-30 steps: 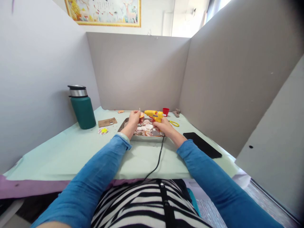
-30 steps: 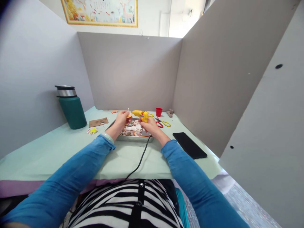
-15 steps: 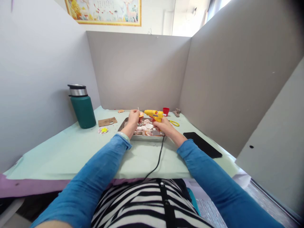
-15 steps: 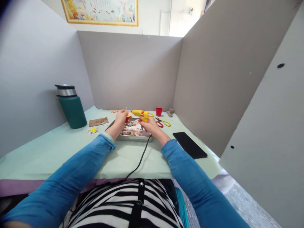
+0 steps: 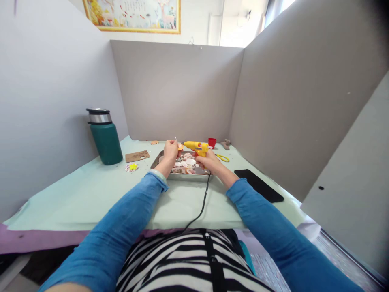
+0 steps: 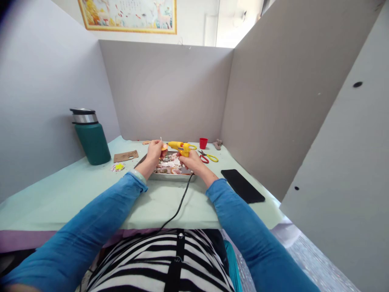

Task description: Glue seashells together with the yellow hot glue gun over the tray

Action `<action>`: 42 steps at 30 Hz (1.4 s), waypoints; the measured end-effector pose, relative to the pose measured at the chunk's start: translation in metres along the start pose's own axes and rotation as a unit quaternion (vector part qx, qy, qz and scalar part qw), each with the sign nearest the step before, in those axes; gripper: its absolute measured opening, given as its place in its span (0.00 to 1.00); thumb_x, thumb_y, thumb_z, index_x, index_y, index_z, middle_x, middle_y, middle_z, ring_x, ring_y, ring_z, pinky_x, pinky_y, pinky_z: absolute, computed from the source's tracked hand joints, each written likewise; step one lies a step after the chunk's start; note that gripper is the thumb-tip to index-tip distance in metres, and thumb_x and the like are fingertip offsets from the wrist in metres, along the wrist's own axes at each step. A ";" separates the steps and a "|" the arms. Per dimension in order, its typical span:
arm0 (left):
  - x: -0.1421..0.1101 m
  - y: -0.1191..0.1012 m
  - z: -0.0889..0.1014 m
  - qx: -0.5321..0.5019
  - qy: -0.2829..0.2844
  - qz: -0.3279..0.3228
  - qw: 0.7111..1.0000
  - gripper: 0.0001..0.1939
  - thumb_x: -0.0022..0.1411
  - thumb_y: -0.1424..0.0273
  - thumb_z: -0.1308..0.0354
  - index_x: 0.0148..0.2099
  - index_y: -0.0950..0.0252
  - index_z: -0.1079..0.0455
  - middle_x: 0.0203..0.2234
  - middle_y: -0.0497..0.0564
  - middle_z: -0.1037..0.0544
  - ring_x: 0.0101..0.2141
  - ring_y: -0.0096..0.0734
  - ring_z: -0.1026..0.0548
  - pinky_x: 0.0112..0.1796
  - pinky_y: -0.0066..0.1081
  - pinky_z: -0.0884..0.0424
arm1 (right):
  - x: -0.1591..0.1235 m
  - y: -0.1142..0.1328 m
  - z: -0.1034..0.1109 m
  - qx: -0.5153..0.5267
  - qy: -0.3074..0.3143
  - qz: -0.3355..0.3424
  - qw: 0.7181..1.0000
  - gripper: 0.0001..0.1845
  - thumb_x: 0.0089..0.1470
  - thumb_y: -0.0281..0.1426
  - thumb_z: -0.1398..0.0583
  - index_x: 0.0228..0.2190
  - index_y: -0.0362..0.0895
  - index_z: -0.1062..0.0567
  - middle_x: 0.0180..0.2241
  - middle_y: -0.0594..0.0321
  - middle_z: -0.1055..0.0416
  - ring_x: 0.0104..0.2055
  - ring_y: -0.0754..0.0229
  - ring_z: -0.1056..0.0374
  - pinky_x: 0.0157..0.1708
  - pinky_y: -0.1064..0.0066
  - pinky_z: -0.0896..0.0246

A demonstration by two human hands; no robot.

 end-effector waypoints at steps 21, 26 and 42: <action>-0.004 -0.002 0.000 0.042 -0.041 0.008 0.998 0.06 0.64 0.69 0.49 0.44 0.63 0.39 0.15 0.40 0.36 0.11 0.21 0.42 0.17 0.22 0.49 | 0.000 0.001 0.002 -0.035 -0.010 0.008 0.999 0.12 0.39 0.28 0.44 0.31 0.42 0.28 0.19 0.70 0.36 0.16 0.68 0.44 0.15 0.75 0.49; -0.005 -0.001 -0.004 0.039 -0.009 0.015 0.999 0.08 0.65 0.69 0.50 0.45 0.64 0.38 0.14 0.40 0.37 0.11 0.21 0.44 0.17 0.22 0.50 | 0.001 0.000 0.003 -0.035 -0.019 0.005 0.999 0.11 0.38 0.28 0.44 0.29 0.41 0.28 0.17 0.70 0.38 0.16 0.68 0.45 0.16 0.75 0.50; -0.006 -0.002 -0.002 0.006 -0.004 0.011 1.000 0.12 0.59 0.65 0.44 0.43 0.63 0.38 0.15 0.40 0.36 0.12 0.20 0.42 0.17 0.22 0.49 | 0.002 -0.002 0.001 -0.016 -0.011 0.003 1.000 0.12 0.39 0.26 0.44 0.31 0.43 0.27 0.19 0.70 0.36 0.17 0.69 0.44 0.15 0.76 0.49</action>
Point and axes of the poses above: each hand's wrist, its own x-axis towards the middle knuckle, its own z-axis out of the back of the hand, y = z × x, the point moved 5 cm from there along x, towards the middle knuckle
